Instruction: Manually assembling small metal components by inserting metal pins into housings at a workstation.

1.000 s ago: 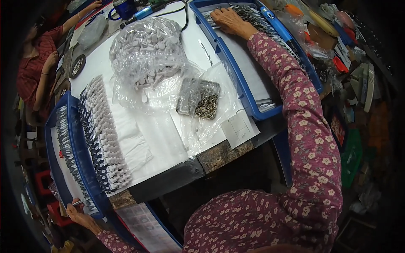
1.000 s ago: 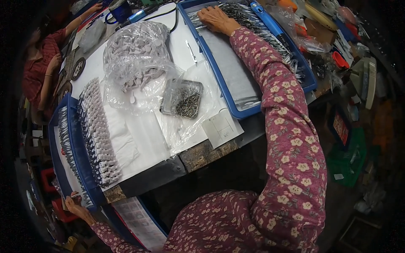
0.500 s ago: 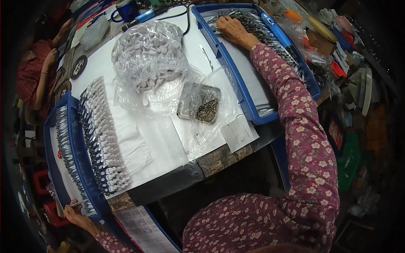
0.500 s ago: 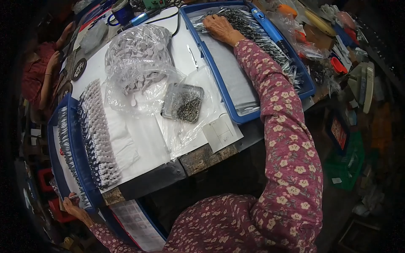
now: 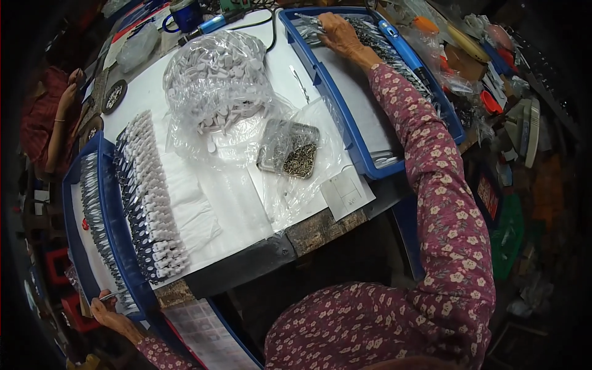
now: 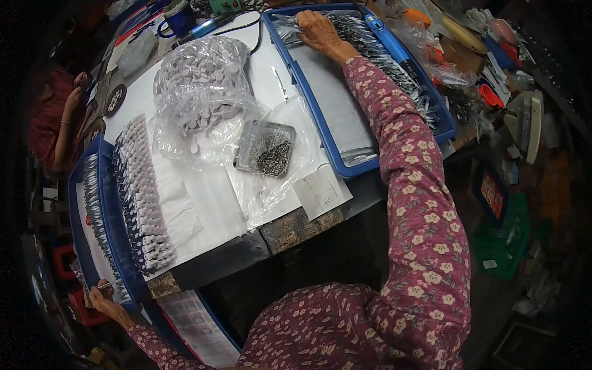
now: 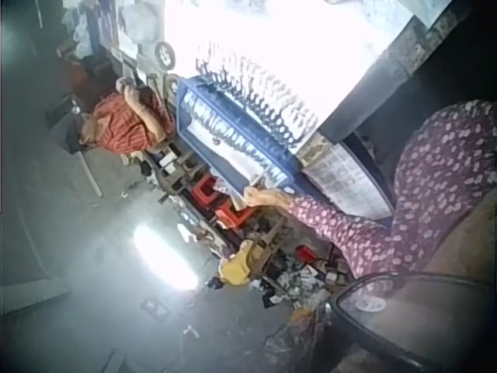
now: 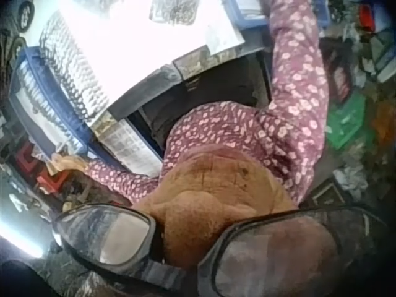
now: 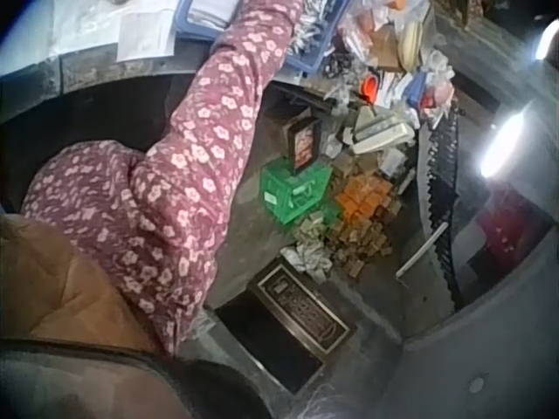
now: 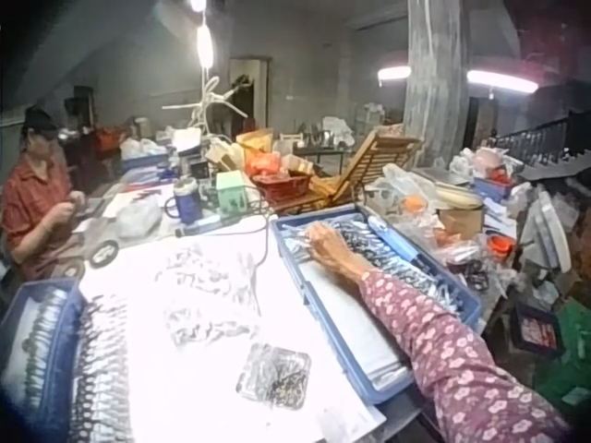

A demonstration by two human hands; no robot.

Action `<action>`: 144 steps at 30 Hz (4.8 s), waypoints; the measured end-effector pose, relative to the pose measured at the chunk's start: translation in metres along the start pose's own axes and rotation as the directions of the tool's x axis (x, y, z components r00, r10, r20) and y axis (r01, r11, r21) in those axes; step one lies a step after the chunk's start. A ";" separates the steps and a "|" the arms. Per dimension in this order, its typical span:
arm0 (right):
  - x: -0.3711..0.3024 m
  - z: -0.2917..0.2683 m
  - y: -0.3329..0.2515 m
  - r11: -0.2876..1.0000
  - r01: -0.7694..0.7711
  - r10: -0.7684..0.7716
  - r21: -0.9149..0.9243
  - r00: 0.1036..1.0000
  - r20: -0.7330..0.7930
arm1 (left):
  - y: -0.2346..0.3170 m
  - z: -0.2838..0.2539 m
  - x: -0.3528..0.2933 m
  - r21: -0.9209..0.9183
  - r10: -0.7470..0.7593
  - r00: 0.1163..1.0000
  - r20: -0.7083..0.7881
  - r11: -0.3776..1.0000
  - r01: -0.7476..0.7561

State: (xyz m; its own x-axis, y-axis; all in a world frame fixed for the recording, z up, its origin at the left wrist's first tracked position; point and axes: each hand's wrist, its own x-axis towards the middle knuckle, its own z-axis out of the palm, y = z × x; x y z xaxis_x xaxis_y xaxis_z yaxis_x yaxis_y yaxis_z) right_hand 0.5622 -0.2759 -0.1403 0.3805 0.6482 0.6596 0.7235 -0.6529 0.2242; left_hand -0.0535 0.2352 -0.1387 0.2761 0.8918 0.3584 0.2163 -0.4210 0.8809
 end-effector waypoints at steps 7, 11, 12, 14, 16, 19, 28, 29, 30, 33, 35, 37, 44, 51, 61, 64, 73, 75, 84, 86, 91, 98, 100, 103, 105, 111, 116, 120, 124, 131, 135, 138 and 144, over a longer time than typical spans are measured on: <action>0.011 -0.025 -0.006 0.998 -0.024 0.024 0.051 1.000 -0.012 | -0.005 0.004 0.001 0.015 0.002 1.000 -0.004 1.000 -0.002; 0.003 -0.056 -0.017 0.990 -0.108 0.126 -0.092 0.968 0.217 | -0.002 0.002 0.002 0.008 -0.047 0.999 -0.019 0.999 0.047; -0.001 -0.068 -0.023 0.985 -0.134 0.159 -0.110 0.950 0.267 | -0.002 0.003 0.002 0.004 -0.028 1.000 -0.006 1.000 0.028; -0.013 -0.093 -0.035 0.980 -0.164 0.193 -0.114 0.926 0.325 | 0.003 0.006 0.002 0.007 -0.028 1.000 -0.008 1.000 0.028; -0.035 -0.089 -0.034 0.988 -0.127 0.147 -0.090 0.947 0.284 | -0.002 0.006 0.005 -0.054 -0.065 0.998 -0.011 0.996 0.064; -0.048 -0.104 -0.059 0.989 -0.142 0.146 -0.038 0.917 0.372 | -0.008 0.002 0.008 -0.038 -0.083 0.996 0.035 0.996 0.085; -0.090 -0.124 -0.090 0.981 -0.192 0.161 0.000 0.824 0.544 | -0.032 -0.004 0.018 -0.055 -0.034 0.995 0.094 0.998 0.039; -0.092 -0.124 -0.092 0.992 -0.119 0.087 0.041 0.881 0.464 | -0.027 -0.003 0.015 -0.053 -0.025 0.996 0.086 0.998 0.030; -0.090 -0.124 -0.093 0.989 -0.144 0.109 0.031 0.858 0.501 | -0.022 -0.001 0.011 -0.051 -0.017 0.997 0.079 0.998 0.021; -0.091 -0.115 -0.092 0.979 -0.201 0.155 0.015 0.796 0.586 | -0.012 0.005 0.004 -0.045 0.006 0.998 0.057 0.999 -0.003; -0.090 -0.117 -0.092 0.978 -0.204 0.144 0.038 0.797 0.586 | -0.016 0.003 0.006 -0.041 0.009 0.999 0.050 0.999 -0.007; -0.091 -0.120 -0.091 0.976 -0.210 0.136 0.058 0.796 0.590 | -0.032 -0.004 0.019 -0.041 -0.061 0.998 0.017 0.997 0.062; -0.085 -0.108 -0.061 0.939 -0.311 0.168 0.147 0.788 0.592 | -0.056 -0.013 0.036 0.093 -0.021 0.998 0.058 0.996 0.015; -0.087 -0.095 -0.028 0.928 -0.373 0.345 -0.007 0.851 0.396 | -0.056 -0.020 0.038 0.055 0.012 0.998 0.069 0.998 -0.016; -0.089 -0.103 -0.057 0.947 -0.244 0.313 -0.208 0.840 0.444 | -0.041 -0.021 0.033 -0.139 -0.083 0.987 0.134 0.985 0.102; -0.091 -0.096 -0.056 0.962 -0.205 0.262 -0.178 0.873 0.412 | -0.044 -0.020 0.032 -0.137 -0.032 0.999 0.006 0.990 0.033; -0.088 -0.095 -0.059 0.922 -0.350 0.385 -0.166 0.786 0.484 | -0.002 -0.018 0.037 -0.701 0.027 0.996 0.086 0.712 0.041; -0.085 -0.096 -0.060 0.907 -0.394 0.414 -0.150 0.766 0.492 | 0.039 -0.008 0.021 -0.734 -0.004 0.998 0.059 0.678 0.046; -0.081 -0.092 -0.059 0.897 -0.401 0.429 -0.188 0.681 0.594 | 0.148 0.031 -0.057 -0.802 0.254 0.930 0.266 0.593 0.068; -0.087 -0.096 -0.056 0.914 -0.380 0.395 -0.141 0.759 0.517 | 0.172 0.043 -0.082 -0.766 0.220 0.898 0.380 0.619 0.172; -0.078 -0.103 -0.065 0.891 -0.406 0.450 -0.203 0.847 0.284 | 0.188 0.056 -0.115 -0.717 0.156 0.800 0.579 0.565 0.409; -0.063 -0.174 -0.130 0.680 -0.305 0.341 0.667 0.937 0.080 | 0.198 0.088 -0.172 -0.633 0.212 0.712 0.669 0.664 0.397; -0.058 -0.210 -0.188 0.374 -0.332 0.266 0.866 0.933 0.242 | 0.203 0.096 -0.187 -0.604 0.276 0.666 0.693 0.726 0.329; -0.069 -0.220 -0.246 0.449 -0.187 0.014 0.874 0.979 0.203 | 0.220 0.106 -0.212 -0.523 0.246 0.643 0.725 0.805 0.281; -0.076 -0.236 -0.280 0.200 -0.226 -0.049 0.953 0.969 0.240 | 0.218 0.116 -0.224 -0.479 0.222 0.630 0.744 0.835 0.271; -0.094 -0.232 -0.318 0.347 0.009 -0.163 0.938 0.985 0.051 | 0.200 0.131 -0.239 -0.421 0.084 0.619 0.781 0.803 0.421; -0.100 -0.237 -0.310 0.211 -0.128 -0.155 0.969 0.975 0.162 | 0.190 0.139 -0.252 -0.391 0.018 0.517 0.856 0.676 0.624; -0.106 -0.235 -0.313 -0.155 -0.439 -0.110 0.885 0.898 0.426 | 0.186 0.143 -0.256 -0.417 0.023 0.486 0.874 0.550 0.724; -0.116 -0.235 -0.321 -0.363 -0.522 -0.065 0.772 0.841 0.537 | 0.189 0.141 -0.256 -0.426 -0.009 0.490 0.872 0.480 0.767; -0.122 -0.226 -0.328 -0.094 -0.348 0.015 0.933 0.936 0.351 | 0.176 0.134 -0.261 -0.414 -0.017 0.492 0.870 0.516 0.750; -0.125 -0.233 -0.327 0.027 -0.506 -0.014 0.862 0.862 0.507 | 0.172 0.137 -0.264 -0.394 -0.084 0.498 0.863 0.506 0.767; -0.131 -0.232 -0.333 -0.016 -0.551 0.067 0.834 0.832 0.551 | 0.170 0.139 -0.265 -0.371 -0.125 0.535 0.836 0.588 0.718; -0.138 -0.228 -0.342 -0.175 -0.617 0.015 0.767 0.777 0.629 | 0.160 0.147 -0.274 -0.346 -0.200 0.520 0.831 0.547 0.762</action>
State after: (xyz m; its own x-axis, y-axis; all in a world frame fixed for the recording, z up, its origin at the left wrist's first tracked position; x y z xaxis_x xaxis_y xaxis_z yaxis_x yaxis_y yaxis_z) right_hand 0.1307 -0.2313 -0.1444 0.6692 0.7403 0.0647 0.0802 0.0146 -0.9967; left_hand 0.0427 -0.1009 -0.1411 0.8782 0.4100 -0.2463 0.0052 0.5068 0.8620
